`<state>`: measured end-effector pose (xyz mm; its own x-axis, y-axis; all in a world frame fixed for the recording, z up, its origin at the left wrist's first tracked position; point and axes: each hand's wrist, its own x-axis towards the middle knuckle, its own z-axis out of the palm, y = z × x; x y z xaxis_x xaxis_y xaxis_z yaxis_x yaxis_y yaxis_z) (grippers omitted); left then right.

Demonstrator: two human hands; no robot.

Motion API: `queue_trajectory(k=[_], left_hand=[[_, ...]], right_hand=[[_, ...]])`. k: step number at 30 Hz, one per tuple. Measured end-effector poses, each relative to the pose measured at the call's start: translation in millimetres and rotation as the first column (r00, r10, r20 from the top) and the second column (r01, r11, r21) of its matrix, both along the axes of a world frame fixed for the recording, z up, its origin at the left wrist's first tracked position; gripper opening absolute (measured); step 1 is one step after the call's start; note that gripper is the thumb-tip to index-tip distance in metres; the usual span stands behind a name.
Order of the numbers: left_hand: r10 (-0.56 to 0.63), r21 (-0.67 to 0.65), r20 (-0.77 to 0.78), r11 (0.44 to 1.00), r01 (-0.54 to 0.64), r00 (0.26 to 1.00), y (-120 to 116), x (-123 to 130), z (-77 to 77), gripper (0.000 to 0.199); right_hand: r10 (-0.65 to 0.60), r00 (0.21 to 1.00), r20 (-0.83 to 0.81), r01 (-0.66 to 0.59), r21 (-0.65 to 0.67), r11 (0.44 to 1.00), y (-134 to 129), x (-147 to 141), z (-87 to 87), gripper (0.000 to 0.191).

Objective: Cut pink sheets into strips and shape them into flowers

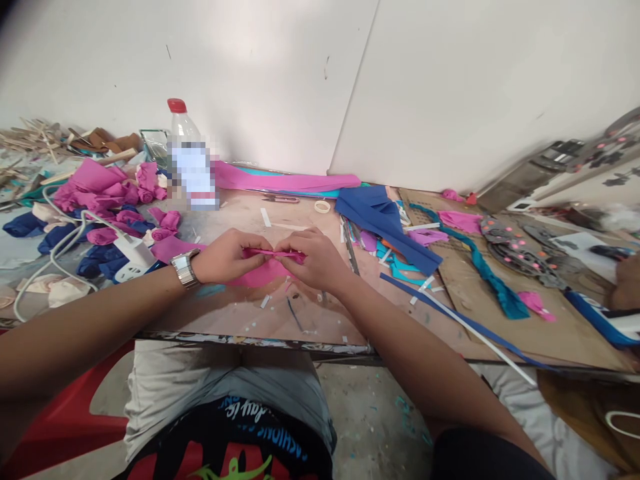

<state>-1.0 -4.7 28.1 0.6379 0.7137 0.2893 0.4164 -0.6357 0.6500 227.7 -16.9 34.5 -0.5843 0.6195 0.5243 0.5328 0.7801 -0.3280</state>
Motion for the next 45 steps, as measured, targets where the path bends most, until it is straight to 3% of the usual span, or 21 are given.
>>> queue_trajectory(k=[11, 32, 40, 45], left_hand=[[-0.035, -0.046, 0.041, 0.998, 0.037, 0.999, 1.3, -0.5, -1.7, 0.022], [-0.027, -0.044, 0.073, 0.999, 0.03, 0.997, 1.8, -0.2, -2.0, 0.03], [-0.017, -0.035, 0.042, 0.999, 0.019, 0.999, 2.6, -0.3, -2.9, 0.022], [-0.025, 0.046, -0.01, 0.999, 0.025, 1.0, 1.7, -1.1, -1.8, 0.021]], right_hand=[[0.02, 1.0, 0.0, -0.02, 0.054, 0.998, 0.5, 1.2, 1.0, 0.009], [-0.003, 1.0, -0.015, 0.003, 0.042, 0.999, 1.5, 1.7, -0.9, 0.01], [-0.029, 0.999, -0.036, 0.029, -0.023, 0.999, -0.5, 1.5, 1.0, 0.015], [-0.057, 0.996, -0.065, 0.05, -0.098, 0.994, 0.7, 2.3, 0.9, 0.018]])
